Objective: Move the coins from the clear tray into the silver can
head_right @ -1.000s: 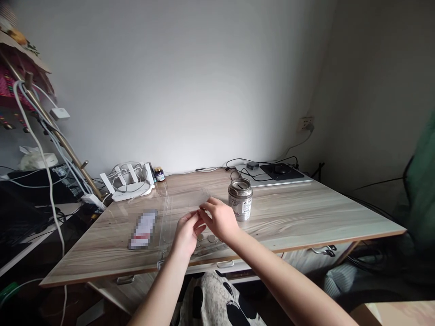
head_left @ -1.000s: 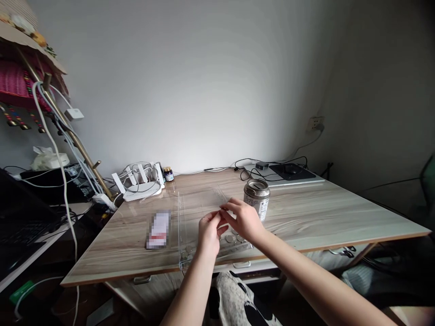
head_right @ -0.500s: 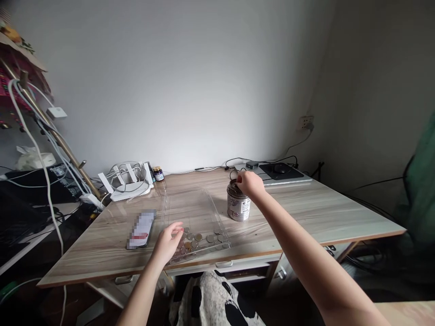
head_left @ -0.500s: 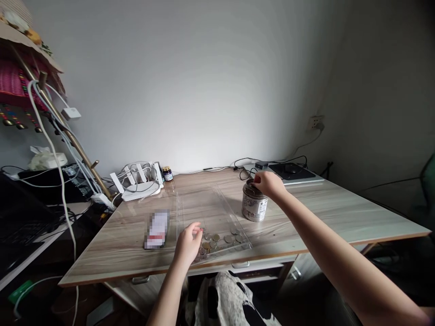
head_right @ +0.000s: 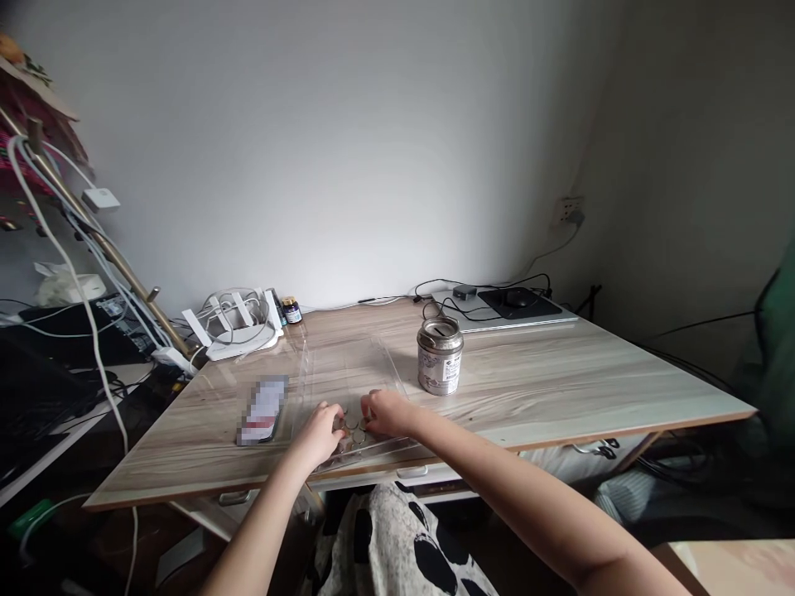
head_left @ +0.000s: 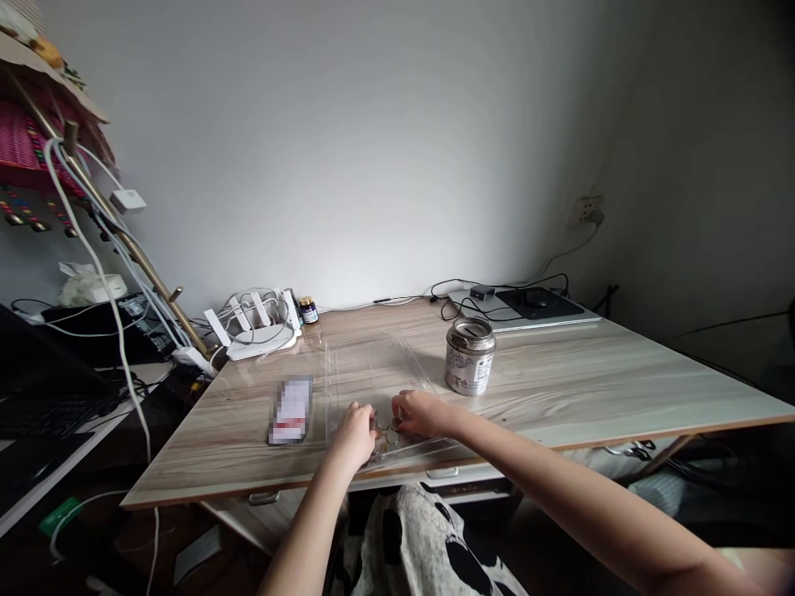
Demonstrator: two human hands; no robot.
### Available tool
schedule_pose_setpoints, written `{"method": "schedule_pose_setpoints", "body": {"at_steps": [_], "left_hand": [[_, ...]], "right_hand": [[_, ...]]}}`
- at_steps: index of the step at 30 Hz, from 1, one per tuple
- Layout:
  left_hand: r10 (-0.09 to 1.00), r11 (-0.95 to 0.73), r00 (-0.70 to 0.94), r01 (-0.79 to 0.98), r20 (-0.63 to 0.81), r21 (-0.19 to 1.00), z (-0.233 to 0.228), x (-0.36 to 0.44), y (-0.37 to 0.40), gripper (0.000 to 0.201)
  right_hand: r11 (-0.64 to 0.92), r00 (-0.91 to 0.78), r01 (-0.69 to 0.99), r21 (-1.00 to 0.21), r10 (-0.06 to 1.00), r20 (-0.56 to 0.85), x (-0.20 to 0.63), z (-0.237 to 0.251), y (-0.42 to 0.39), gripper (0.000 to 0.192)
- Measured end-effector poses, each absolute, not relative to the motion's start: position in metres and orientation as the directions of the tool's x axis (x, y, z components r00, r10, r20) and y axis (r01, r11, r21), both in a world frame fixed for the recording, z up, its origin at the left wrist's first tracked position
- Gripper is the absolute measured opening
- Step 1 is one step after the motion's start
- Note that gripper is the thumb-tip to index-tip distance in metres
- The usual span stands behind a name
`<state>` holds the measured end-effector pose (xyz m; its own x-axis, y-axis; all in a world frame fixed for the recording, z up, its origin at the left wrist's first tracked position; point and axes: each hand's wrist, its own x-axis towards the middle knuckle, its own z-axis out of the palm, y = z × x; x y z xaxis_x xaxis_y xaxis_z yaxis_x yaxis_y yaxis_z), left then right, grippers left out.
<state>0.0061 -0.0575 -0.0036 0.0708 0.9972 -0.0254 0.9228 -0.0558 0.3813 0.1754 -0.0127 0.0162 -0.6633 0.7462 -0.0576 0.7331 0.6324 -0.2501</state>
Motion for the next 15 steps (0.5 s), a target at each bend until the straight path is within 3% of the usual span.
{"method": "schedule_pose_setpoints", "body": {"at_steps": [5,10,15], "left_hand": [[0.999,-0.032,0.032,0.903,0.006,0.429,-0.012,0.005,-0.054,0.015],[0.999,-0.046,0.047,0.936,0.003,0.35,-0.008,0.012,-0.053,0.026],[0.992,-0.113,0.123,0.938,-0.012,0.327,-0.006,0.016,-0.049,0.019]], "right_hand": [[0.548,-0.607,0.75,-0.37,0.792,-0.058,0.179,0.01,-0.008,0.022],[0.522,-0.597,0.727,-0.446,0.802,-0.035,0.172,0.004,-0.012,0.02],[0.526,-0.575,0.674,-0.519,0.814,0.08,0.165,0.013,-0.018,0.014]]}}
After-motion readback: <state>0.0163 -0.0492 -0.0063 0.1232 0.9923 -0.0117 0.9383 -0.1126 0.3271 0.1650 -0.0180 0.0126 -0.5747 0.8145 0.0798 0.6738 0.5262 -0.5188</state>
